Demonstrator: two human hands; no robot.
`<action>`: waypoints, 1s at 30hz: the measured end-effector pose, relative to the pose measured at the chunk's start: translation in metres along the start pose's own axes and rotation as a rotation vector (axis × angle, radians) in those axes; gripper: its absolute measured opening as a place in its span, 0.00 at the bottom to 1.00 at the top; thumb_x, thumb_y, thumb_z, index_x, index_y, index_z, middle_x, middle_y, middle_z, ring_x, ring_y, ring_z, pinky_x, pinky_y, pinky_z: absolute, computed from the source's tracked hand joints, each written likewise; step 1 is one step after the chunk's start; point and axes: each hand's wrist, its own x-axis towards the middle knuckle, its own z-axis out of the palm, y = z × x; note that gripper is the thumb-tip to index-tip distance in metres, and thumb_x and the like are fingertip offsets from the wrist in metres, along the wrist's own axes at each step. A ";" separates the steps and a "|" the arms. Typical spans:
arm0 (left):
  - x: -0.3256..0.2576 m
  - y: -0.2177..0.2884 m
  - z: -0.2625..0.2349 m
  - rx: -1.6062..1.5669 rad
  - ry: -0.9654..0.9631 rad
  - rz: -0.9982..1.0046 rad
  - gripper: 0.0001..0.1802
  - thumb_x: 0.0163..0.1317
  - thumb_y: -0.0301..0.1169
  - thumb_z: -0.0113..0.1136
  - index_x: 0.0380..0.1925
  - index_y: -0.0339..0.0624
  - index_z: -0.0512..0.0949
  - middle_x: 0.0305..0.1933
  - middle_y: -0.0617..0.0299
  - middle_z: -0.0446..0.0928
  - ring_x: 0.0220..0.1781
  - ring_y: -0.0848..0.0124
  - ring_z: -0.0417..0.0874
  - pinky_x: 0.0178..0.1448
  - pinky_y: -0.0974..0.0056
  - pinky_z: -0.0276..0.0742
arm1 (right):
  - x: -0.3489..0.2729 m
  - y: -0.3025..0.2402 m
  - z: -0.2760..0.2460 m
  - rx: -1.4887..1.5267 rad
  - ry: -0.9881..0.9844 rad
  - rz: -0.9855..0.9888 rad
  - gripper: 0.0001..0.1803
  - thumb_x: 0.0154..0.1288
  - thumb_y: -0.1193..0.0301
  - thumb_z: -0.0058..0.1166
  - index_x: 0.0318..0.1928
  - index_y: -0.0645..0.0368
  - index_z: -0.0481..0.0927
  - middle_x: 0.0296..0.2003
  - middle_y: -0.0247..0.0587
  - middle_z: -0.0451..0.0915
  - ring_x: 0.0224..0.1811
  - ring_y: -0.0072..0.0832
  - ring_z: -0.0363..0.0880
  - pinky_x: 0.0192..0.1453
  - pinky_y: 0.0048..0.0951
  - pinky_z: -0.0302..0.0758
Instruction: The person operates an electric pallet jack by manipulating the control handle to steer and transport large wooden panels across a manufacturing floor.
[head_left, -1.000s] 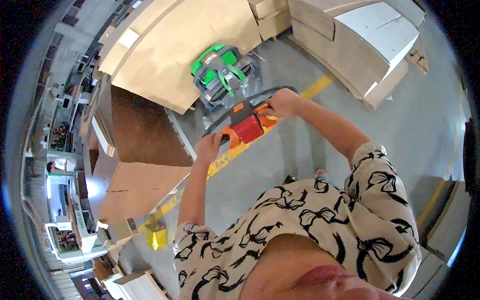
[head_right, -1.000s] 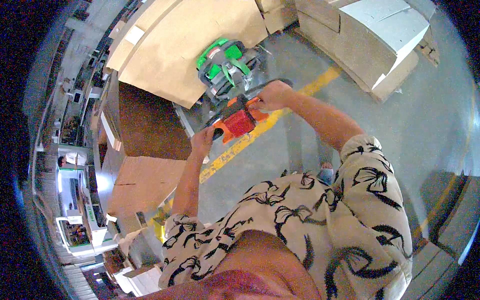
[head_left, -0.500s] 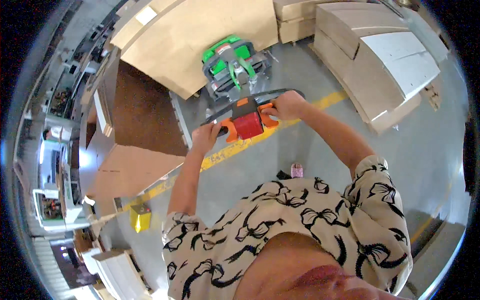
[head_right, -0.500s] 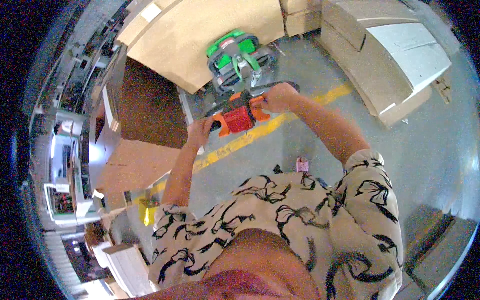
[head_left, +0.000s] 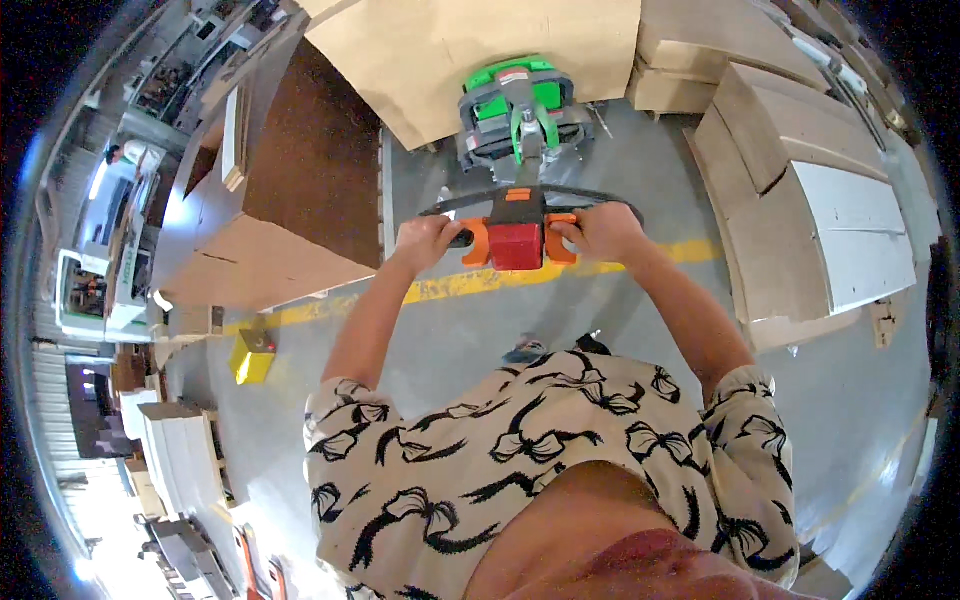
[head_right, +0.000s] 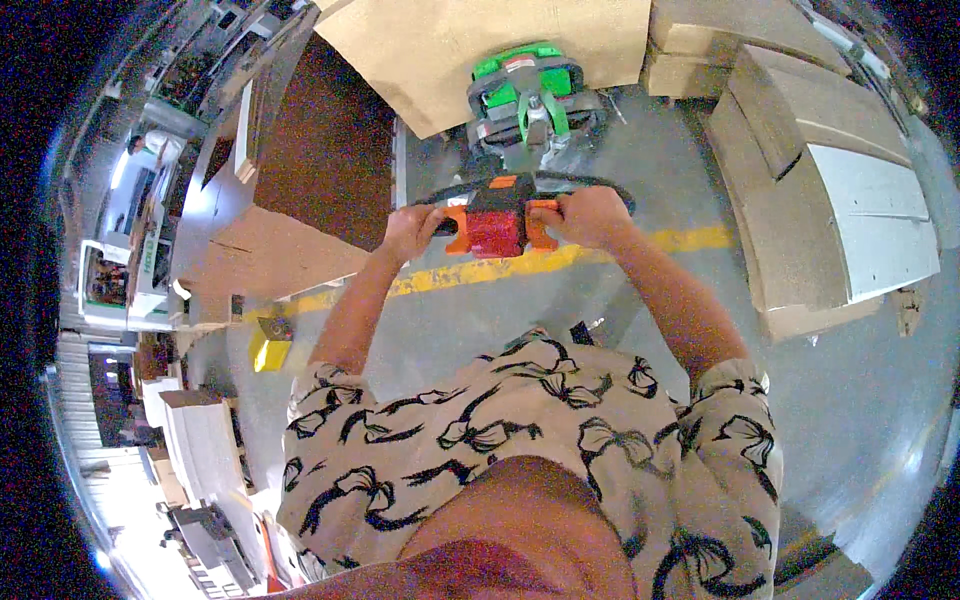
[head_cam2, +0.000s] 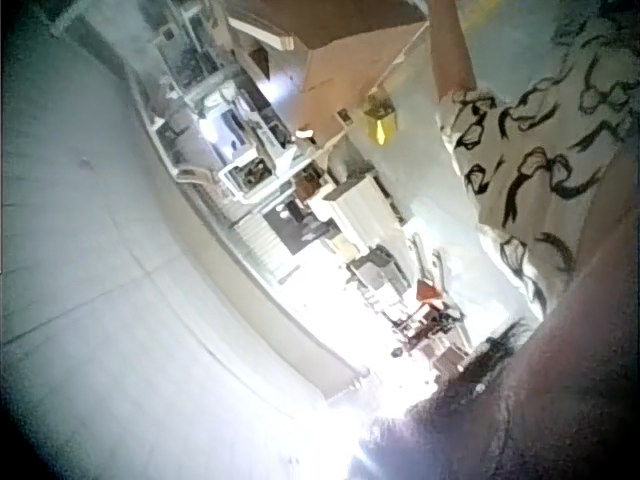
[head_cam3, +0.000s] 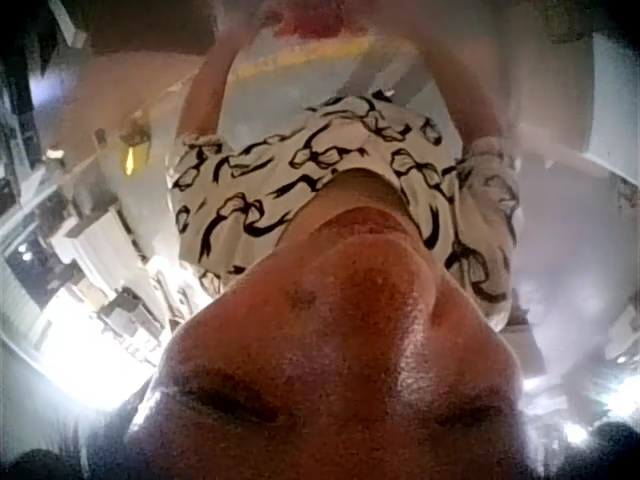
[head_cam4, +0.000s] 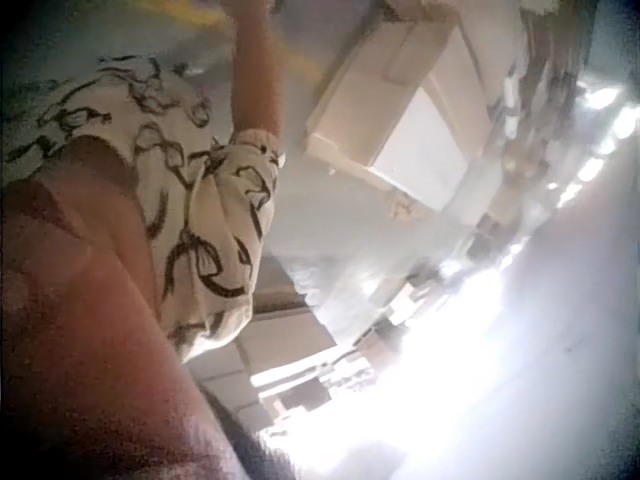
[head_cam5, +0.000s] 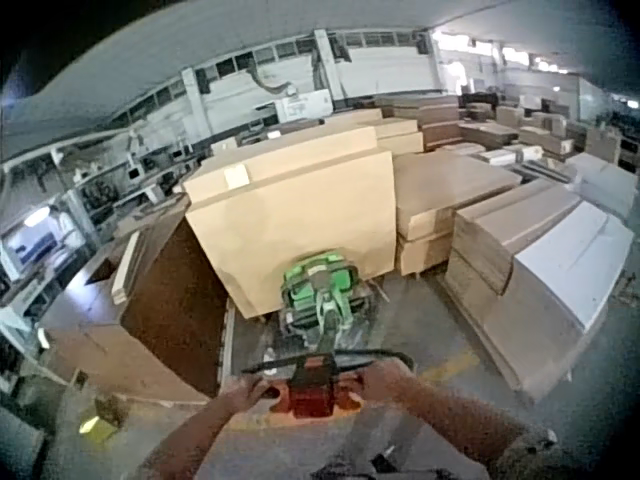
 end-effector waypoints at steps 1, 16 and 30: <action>0.002 0.001 0.000 0.026 0.032 0.011 0.24 0.62 0.51 0.45 0.21 0.44 0.77 0.23 0.52 0.77 0.29 0.50 0.78 0.33 0.51 0.73 | 0.002 0.002 0.001 0.005 0.033 -0.017 0.38 0.62 0.39 0.30 0.23 0.57 0.81 0.20 0.48 0.79 0.26 0.46 0.79 0.32 0.44 0.76; 0.030 -0.004 0.010 0.018 -0.169 -0.072 0.26 0.64 0.51 0.42 0.24 0.43 0.78 0.25 0.50 0.77 0.30 0.50 0.78 0.36 0.49 0.73 | 0.027 0.019 0.003 -0.005 0.037 0.026 0.32 0.61 0.40 0.36 0.30 0.57 0.79 0.23 0.50 0.79 0.29 0.48 0.79 0.36 0.47 0.74; 0.077 -0.025 0.021 0.013 -0.169 -0.056 0.38 0.60 0.63 0.35 0.18 0.42 0.79 0.20 0.52 0.77 0.26 0.52 0.80 0.30 0.53 0.74 | 0.069 0.034 -0.004 0.083 0.122 0.110 0.20 0.61 0.50 0.45 0.32 0.51 0.81 0.22 0.51 0.77 0.29 0.51 0.76 0.35 0.46 0.72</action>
